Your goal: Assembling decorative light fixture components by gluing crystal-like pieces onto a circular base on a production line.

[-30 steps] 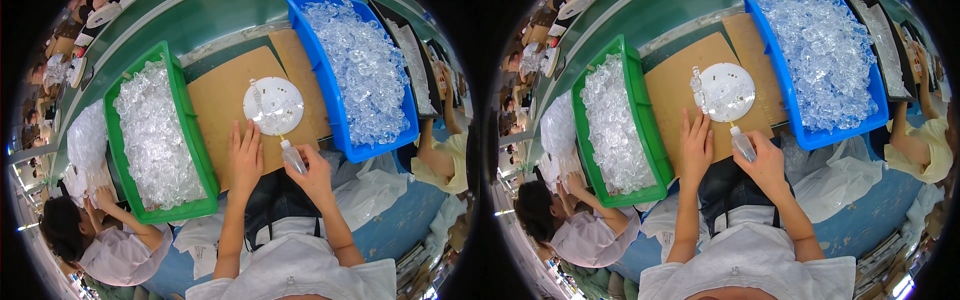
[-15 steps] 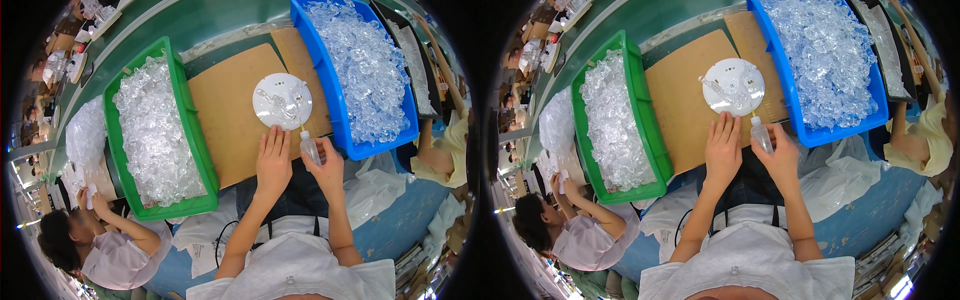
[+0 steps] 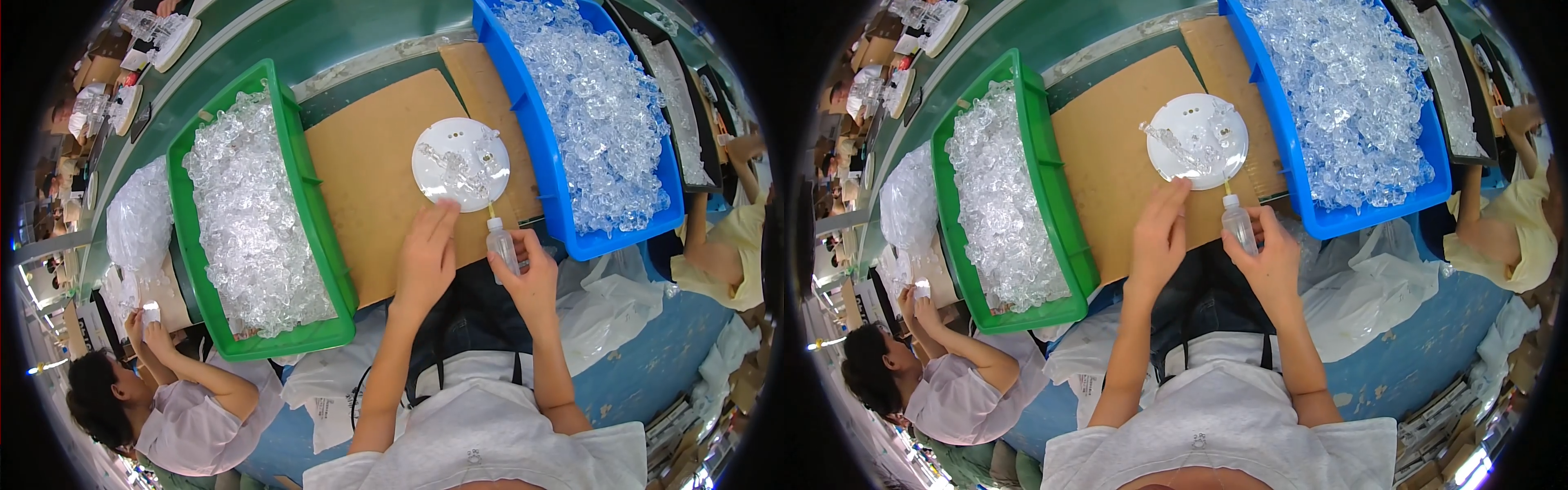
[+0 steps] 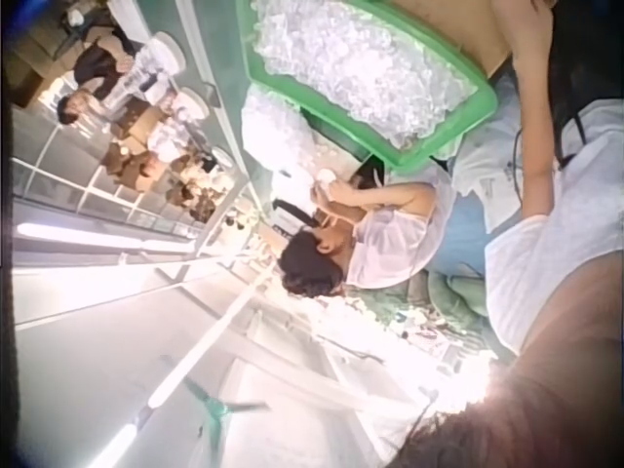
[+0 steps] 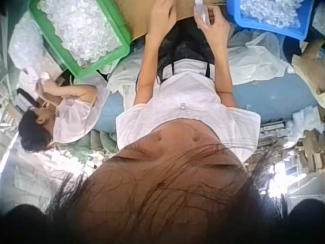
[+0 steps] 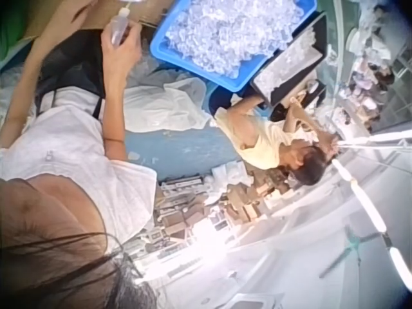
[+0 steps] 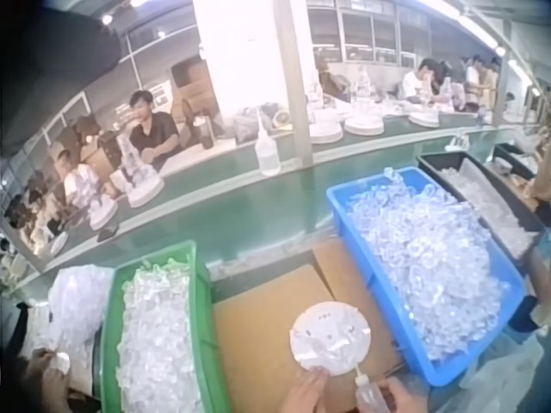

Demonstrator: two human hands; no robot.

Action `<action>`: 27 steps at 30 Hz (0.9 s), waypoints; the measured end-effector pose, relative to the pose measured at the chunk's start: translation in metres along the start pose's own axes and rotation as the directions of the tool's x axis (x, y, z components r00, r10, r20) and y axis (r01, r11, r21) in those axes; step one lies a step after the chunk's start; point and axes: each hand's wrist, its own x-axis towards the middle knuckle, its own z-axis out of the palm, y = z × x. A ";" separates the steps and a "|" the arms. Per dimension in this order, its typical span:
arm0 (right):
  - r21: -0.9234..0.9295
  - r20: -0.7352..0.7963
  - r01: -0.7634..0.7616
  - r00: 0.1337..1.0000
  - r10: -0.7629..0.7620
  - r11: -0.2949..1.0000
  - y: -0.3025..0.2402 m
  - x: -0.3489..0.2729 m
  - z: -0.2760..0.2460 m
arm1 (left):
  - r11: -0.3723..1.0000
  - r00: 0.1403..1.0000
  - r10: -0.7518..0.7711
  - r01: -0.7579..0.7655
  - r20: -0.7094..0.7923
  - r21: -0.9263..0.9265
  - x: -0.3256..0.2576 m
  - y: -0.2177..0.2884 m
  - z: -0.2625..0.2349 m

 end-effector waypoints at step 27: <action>0.021 0.034 -0.002 0.999 0.001 1.000 -0.003 -0.004 0.009 | 0.942 0.998 -0.007 0.026 -0.059 0.333 -0.005 -0.002 0.000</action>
